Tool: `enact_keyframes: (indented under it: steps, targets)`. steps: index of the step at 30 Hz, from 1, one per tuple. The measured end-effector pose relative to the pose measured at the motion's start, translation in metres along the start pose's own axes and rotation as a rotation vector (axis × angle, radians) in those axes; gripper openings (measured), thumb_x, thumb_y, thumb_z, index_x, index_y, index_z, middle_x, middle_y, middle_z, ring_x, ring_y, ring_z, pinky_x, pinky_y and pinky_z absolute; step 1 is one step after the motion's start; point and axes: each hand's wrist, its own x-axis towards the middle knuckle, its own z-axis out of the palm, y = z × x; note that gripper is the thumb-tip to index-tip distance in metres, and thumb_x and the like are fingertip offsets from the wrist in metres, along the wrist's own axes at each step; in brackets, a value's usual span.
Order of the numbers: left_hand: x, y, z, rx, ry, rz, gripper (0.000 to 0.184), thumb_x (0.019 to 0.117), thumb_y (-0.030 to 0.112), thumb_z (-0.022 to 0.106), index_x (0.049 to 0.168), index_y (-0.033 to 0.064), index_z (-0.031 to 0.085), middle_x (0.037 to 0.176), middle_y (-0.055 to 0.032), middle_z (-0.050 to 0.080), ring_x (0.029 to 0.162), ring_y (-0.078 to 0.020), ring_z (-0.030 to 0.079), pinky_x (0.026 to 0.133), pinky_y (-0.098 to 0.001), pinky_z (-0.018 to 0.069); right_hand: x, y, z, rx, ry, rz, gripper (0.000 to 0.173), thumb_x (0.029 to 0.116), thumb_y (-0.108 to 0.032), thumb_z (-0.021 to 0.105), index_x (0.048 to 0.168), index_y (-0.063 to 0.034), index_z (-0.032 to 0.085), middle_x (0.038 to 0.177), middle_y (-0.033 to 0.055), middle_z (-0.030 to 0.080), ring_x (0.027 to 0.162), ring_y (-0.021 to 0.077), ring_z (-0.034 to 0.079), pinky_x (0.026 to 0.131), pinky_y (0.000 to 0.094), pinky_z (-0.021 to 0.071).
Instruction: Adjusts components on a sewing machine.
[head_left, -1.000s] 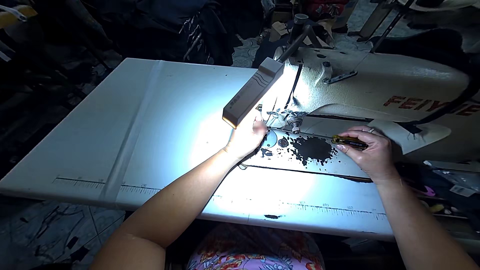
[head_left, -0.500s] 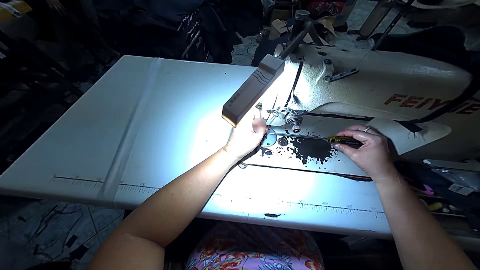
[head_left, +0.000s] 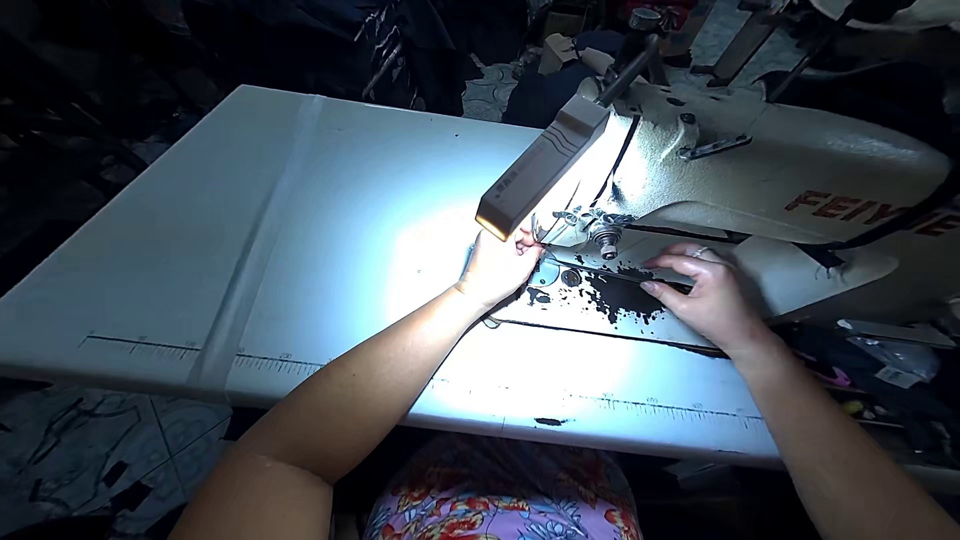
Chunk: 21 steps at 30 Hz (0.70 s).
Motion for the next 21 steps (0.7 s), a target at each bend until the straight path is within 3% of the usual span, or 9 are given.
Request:
enact_keyframes:
  steps: [5, 9, 13, 21]
  targets:
    - [0.000, 0.001, -0.001, 0.055, -0.006, -0.010, 0.015, 0.0823, -0.002, 0.070, 0.088, 0.0007, 0.057, 0.073, -0.0041, 0.065, 0.067, -0.0029, 0.063, 0.066, -0.0176, 0.0517, 0.034, -0.046, 0.037, 0.094, -0.006, 0.011, 0.014, 0.0864, -0.005, 0.075, 0.097, 0.0036, 0.075, 0.108, 0.0238, 0.070, 0.110, 0.0379, 0.064, 0.099, 0.0518, 0.0501]
    - [0.001, 0.000, 0.000, 0.092, 0.005, 0.002, 0.018, 0.0817, -0.001, 0.072, 0.088, 0.0018, 0.055, 0.072, -0.0060, 0.064, 0.066, -0.0078, 0.064, 0.065, -0.0218, 0.0521, 0.051, -0.063, 0.070, 0.152, 0.076, 0.130, 0.028, 0.0801, -0.005, 0.081, 0.102, 0.0084, 0.071, 0.105, 0.0248, 0.070, 0.103, 0.0327, 0.068, 0.097, 0.0479, 0.0519]
    - [0.001, 0.001, 0.000, 0.078, -0.017, -0.042, 0.019, 0.0823, -0.001, 0.072, 0.089, 0.0021, 0.054, 0.071, -0.0055, 0.063, 0.066, -0.0090, 0.063, 0.066, -0.0243, 0.0524, 0.058, -0.075, 0.085, 0.254, 0.052, 0.269, 0.037, 0.0756, -0.005, 0.086, 0.108, 0.0045, 0.071, 0.108, 0.0169, 0.071, 0.104, 0.0201, 0.067, 0.100, 0.0381, 0.0511]
    - [0.002, 0.002, 0.000, 0.108, -0.022, -0.057, 0.020, 0.0819, 0.000, 0.072, 0.091, 0.0019, 0.055, 0.072, -0.0054, 0.063, 0.065, -0.0087, 0.063, 0.065, -0.0239, 0.0519, 0.060, -0.079, 0.098, 0.262, 0.041, 0.324, 0.020, 0.0805, -0.006, 0.083, 0.099, -0.0012, 0.076, 0.108, 0.0140, 0.072, 0.109, 0.0220, 0.065, 0.102, 0.0447, 0.0468]
